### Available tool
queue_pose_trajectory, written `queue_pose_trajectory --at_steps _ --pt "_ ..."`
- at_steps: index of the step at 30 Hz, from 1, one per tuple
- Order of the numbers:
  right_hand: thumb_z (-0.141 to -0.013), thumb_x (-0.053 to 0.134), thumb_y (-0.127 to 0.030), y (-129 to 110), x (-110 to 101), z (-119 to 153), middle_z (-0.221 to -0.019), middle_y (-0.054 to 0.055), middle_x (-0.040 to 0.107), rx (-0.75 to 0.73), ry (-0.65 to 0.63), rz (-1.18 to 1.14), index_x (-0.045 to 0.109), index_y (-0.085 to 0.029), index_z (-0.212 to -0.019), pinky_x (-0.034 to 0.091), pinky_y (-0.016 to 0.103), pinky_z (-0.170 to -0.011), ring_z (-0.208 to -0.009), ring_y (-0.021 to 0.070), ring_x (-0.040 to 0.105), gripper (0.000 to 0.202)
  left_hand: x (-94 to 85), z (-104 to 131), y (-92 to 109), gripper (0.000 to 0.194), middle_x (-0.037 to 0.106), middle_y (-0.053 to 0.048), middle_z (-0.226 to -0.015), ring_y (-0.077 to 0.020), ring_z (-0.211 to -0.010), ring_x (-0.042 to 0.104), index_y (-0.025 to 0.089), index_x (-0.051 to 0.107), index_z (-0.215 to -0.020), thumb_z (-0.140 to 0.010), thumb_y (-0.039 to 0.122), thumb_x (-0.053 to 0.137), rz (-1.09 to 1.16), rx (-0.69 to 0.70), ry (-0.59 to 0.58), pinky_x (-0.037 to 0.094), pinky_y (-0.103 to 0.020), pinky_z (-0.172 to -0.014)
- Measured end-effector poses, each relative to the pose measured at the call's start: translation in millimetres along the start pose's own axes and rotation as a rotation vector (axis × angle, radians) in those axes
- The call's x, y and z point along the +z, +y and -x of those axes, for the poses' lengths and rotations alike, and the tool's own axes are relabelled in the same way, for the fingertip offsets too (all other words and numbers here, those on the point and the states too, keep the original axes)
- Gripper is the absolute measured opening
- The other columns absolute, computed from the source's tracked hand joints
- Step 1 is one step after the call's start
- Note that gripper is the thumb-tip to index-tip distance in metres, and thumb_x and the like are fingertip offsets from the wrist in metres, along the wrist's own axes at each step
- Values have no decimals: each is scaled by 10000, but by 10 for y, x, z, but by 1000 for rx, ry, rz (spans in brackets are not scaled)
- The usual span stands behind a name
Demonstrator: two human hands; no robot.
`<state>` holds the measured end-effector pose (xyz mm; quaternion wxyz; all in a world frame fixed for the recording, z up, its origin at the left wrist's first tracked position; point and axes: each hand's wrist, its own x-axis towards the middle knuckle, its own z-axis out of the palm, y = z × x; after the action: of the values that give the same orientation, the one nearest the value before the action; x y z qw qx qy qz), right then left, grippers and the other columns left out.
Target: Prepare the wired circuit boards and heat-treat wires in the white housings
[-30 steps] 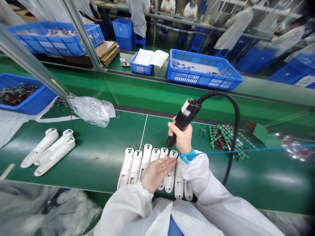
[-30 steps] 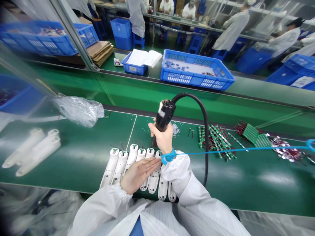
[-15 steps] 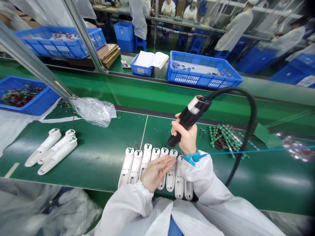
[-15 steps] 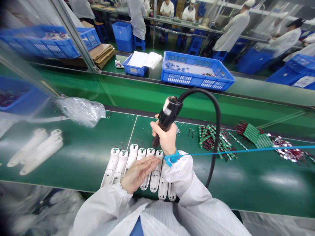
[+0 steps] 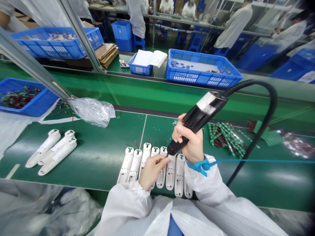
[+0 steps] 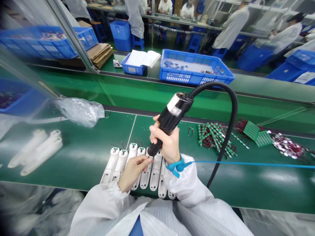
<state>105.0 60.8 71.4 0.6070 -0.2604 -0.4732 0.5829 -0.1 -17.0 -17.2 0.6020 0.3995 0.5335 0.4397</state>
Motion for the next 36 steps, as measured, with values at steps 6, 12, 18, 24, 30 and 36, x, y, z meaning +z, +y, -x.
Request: queue_pose_trajectory --at_steps 6,12,18,24,30,36 --pt "-724 633 -207 4 -25 -11 -538 -93 428 38 3 4 554 -216 -912 327 223 -385 -370 55 358 204 -38 33 0 250 591 -2 -623 -156 -629 477 170 725 -779 -814 366 575 -189 140 12 337 -230 -604" --pt "-725 648 -204 30 -24 -5 -520 -95 439 51 -12 11 554 -212 -916 337 224 -396 -376 62 374 213 -46 57 17 226 579 0 -579 -150 -595 471 178 727 -711 -791 349 604 -222 142 24 327 -228 -584" --pt "-727 664 -222 136 4 -8 -498 -96 450 42 6 75 560 -207 -928 342 239 -412 -373 75 392 227 -37 -11 80 178 399 63 -448 -67 -433 295 136 722 -828 -732 282 687 85 4 126 227 -203 -424" --pt "-702 703 -251 371 -27 -138 -531 -83 502 -32 116 214 573 -198 -899 375 252 -467 -419 86 443 241 -91 2 246 190 674 -139 -893 -154 -804 662 39 624 -917 -865 181 509 946 -424 185 546 -212 -723" --pt "-705 703 -245 509 -49 -224 -500 -91 501 -27 105 226 567 -189 -893 388 256 -490 -421 91 455 239 1 53 73 371 583 -303 -1156 -305 -1054 614 -90 469 -1143 -840 116 412 1032 -552 104 528 -334 -905" --pt "-704 704 -217 515 -38 -223 -507 -91 516 -3 91 216 551 -185 -848 390 253 -501 -426 84 456 213 75 55 -20 423 573 -293 -1191 -284 -1033 630 -75 428 -1202 -805 55 358 959 -494 156 500 -341 -946"
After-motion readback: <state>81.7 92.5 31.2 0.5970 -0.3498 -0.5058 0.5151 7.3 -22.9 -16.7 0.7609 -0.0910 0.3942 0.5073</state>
